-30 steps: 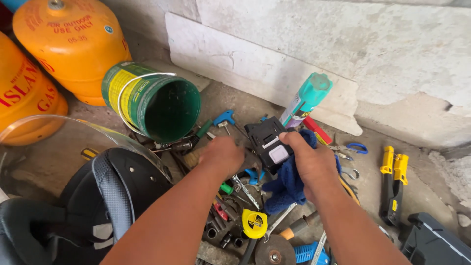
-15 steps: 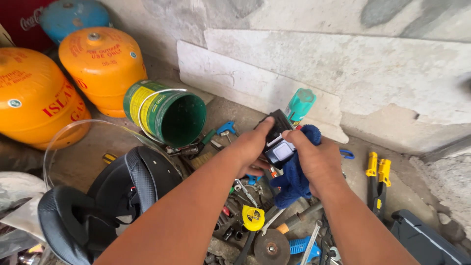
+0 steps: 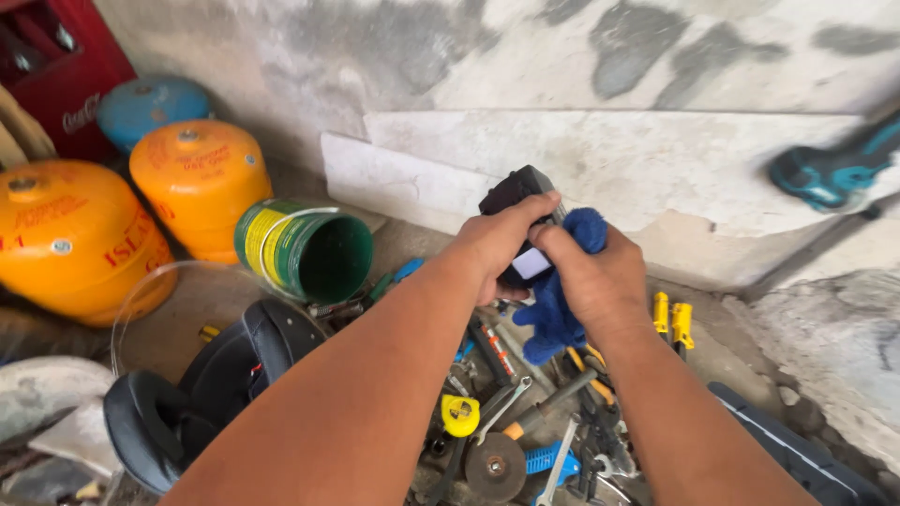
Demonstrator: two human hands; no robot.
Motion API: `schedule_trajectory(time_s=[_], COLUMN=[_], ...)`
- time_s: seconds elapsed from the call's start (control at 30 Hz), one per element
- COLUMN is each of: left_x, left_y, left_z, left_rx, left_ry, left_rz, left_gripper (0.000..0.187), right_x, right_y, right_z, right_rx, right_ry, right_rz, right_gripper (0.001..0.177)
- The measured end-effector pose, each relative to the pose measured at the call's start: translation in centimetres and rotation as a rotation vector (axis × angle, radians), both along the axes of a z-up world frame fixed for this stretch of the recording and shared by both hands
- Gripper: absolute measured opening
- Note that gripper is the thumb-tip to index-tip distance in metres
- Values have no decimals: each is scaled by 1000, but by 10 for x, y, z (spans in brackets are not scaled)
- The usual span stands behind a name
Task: Cleaning a power tool battery using a cloth and organizing it into a storage case.
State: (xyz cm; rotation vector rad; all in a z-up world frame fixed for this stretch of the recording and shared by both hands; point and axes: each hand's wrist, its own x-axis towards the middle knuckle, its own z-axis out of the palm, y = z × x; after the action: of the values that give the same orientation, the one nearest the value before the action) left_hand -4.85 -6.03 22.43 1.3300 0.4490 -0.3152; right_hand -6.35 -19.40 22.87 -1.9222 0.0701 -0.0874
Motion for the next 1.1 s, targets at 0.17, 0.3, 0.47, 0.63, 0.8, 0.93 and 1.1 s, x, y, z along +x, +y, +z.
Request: schedule_trajectory(time_s=[0.17,0.3,0.47,0.63,0.8,0.93,1.1], left_x=[-2,-16,-28,-23,-30,-44,-82], left_y=[-17,-26,-44,-95,-153,-187,-202], left_z=[10,31,23,30,26,5,26], left_rx=[-1,-16,-113,-183,-335,-410,-386], left_ry=[-55,-94,-17,-62,-136,-147,-20], left_rz=[51,197,74,-157,-225,-192,-336], left_gripper=[60,83,86,85,83,73,69], right_x=[-11,-5,-29,-20,-45,-80,-70], right_y=[-19,-45,-71,-128,-126,-144,-163], right_z=[25,18,70,95,69,54,69], right_rx=[111,240,315,306,-517,-872,-742], right_ry=[46,-39,43,-267,-136,-255,-72], right_rz=[89,115,-183,-350,-202,-94,-257], right_gripper=[44,56,53,42,82,80,90])
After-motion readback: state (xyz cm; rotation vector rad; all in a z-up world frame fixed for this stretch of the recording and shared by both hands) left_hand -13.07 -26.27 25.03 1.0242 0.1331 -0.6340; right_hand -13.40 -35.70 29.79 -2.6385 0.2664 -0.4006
